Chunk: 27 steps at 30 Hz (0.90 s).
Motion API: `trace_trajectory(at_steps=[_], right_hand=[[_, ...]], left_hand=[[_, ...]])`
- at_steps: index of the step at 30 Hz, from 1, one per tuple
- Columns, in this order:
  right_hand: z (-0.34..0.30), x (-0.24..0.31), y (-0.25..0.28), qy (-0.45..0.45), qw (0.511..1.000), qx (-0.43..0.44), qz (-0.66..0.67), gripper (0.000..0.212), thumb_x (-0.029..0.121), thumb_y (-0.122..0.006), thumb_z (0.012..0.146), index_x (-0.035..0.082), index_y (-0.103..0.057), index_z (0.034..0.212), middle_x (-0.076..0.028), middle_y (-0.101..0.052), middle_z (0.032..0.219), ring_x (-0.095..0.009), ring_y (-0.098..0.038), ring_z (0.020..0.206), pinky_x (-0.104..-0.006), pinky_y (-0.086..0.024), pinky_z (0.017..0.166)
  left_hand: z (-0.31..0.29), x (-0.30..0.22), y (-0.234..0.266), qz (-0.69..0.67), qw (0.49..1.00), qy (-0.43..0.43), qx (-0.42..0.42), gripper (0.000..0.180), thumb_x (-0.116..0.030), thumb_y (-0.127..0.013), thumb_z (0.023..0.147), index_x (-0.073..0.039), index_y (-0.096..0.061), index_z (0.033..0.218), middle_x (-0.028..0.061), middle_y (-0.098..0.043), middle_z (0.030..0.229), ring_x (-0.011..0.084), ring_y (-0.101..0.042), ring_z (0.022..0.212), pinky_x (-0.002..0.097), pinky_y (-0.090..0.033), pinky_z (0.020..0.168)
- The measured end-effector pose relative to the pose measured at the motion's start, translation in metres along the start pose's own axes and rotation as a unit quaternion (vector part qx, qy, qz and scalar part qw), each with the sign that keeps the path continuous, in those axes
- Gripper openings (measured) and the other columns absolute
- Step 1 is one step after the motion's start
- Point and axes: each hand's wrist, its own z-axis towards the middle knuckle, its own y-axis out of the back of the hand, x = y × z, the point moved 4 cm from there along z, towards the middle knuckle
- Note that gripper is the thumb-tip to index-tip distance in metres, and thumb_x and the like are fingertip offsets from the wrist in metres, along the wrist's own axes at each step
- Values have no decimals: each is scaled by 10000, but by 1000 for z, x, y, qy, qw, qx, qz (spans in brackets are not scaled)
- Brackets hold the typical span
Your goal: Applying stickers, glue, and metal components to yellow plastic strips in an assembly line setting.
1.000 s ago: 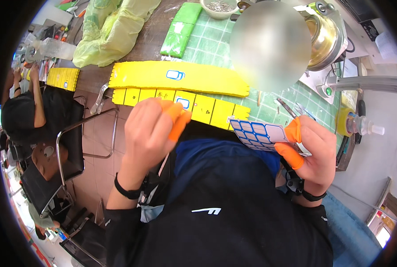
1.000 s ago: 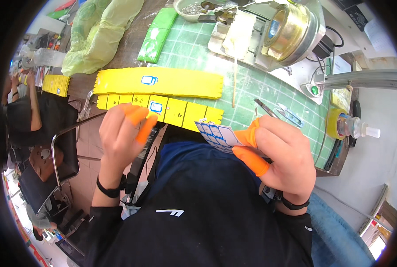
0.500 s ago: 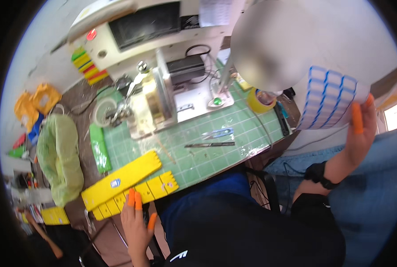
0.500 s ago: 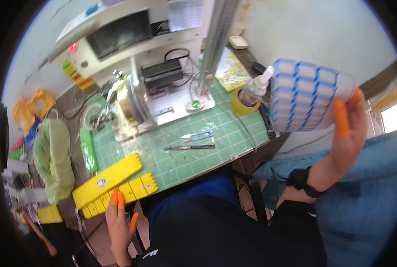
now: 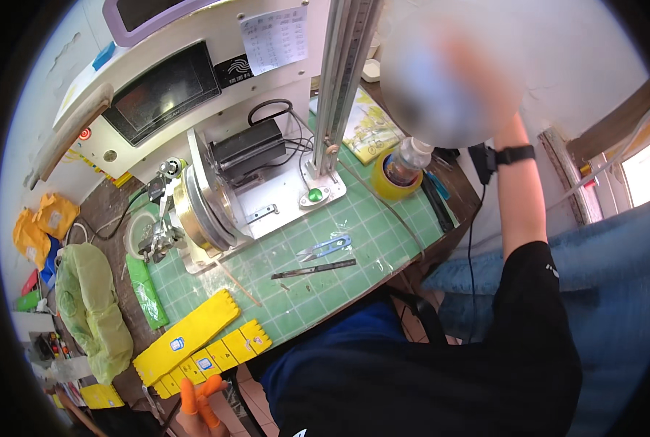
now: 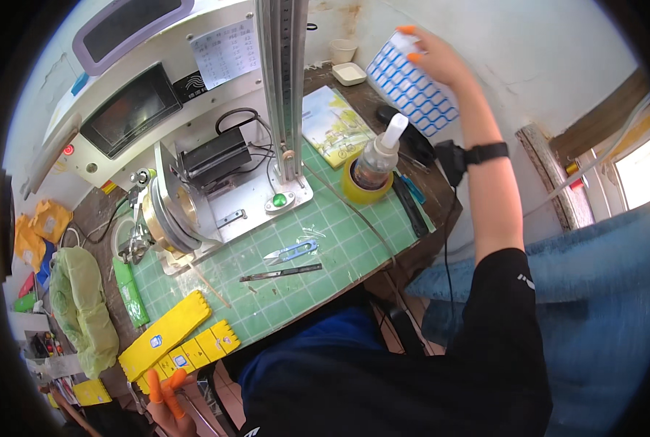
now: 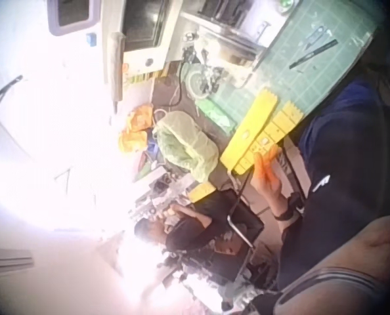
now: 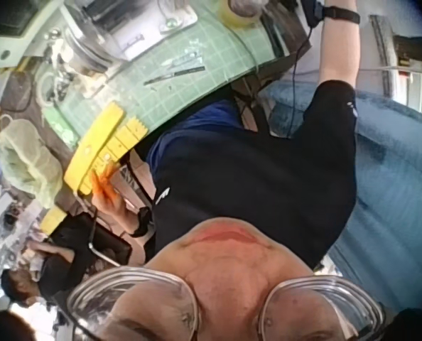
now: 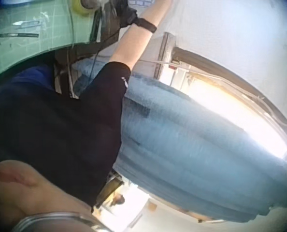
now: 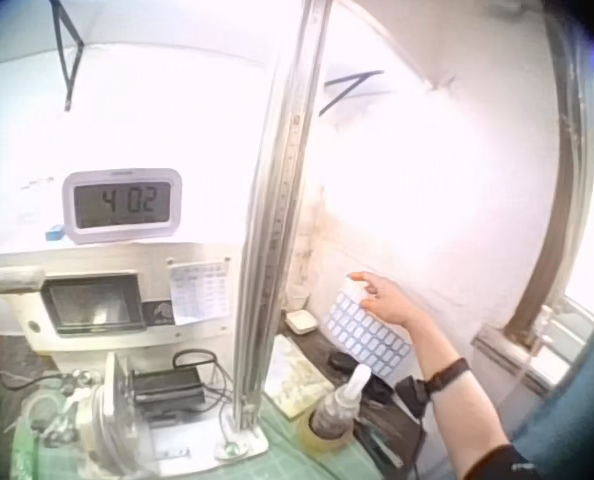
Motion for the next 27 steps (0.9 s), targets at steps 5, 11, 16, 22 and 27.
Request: trace_trajectory(at_steps=[5, 11, 16, 22, 27], right_hand=[[54, -56, -70, 10, 999, 13, -44, 616, 116, -706, 893, 198, -524, 1476, -196, -658, 1299, -297, -667, 1120, -391, -533, 962], [16, -26, -34, -12, 993, -79, -90, 368, 124, -724, 870, 71, -687, 1233, -167, -737, 1107, -266, -719, 973, -373, -561, 870], [-67, 12, -39, -171, 962, 188, -100, 174, 127, -706, 892, 42, -745, 1039, -90, -763, 922, -209, -730, 873, -356, -564, 832], [-125, -70, -109, -31, 970, 223, -87, 346, 168, -642, 952, 40, -660, 1273, -145, -688, 1282, -289, -646, 1197, -453, -504, 1033], [-132, -168, -95, 95, 959, 155, -215, 493, 136, -723, 866, 55, -620, 1342, -181, -657, 1263, -343, -623, 1186, -457, -478, 1025]], left_hand=[[-12, -8, -2, -205, 959, 136, -143, 374, 81, -602, 928, 3, -637, 1293, 193, -700, 1143, 313, -677, 962, 407, -459, 1001], [39, -27, 5, 96, 985, 18, -145, 411, -95, -650, 998, 64, -555, 1365, 190, -746, 1028, 297, -712, 873, 365, -555, 826], [52, 3, 10, 167, 980, 90, -55, 504, 1, -661, 909, -19, -564, 1403, 214, -583, 1384, 392, -573, 1228, 446, -420, 1073], [66, 43, 4, 236, 960, 98, 112, 851, -227, -820, 800, -45, -424, 1531, 195, -467, 1537, 404, -409, 1437, 486, -313, 1178], [73, 82, 0, 135, 987, 74, 52, 841, -356, -905, 635, -80, -601, 1369, 129, -562, 1429, 380, -551, 1260, 459, -444, 1049]])
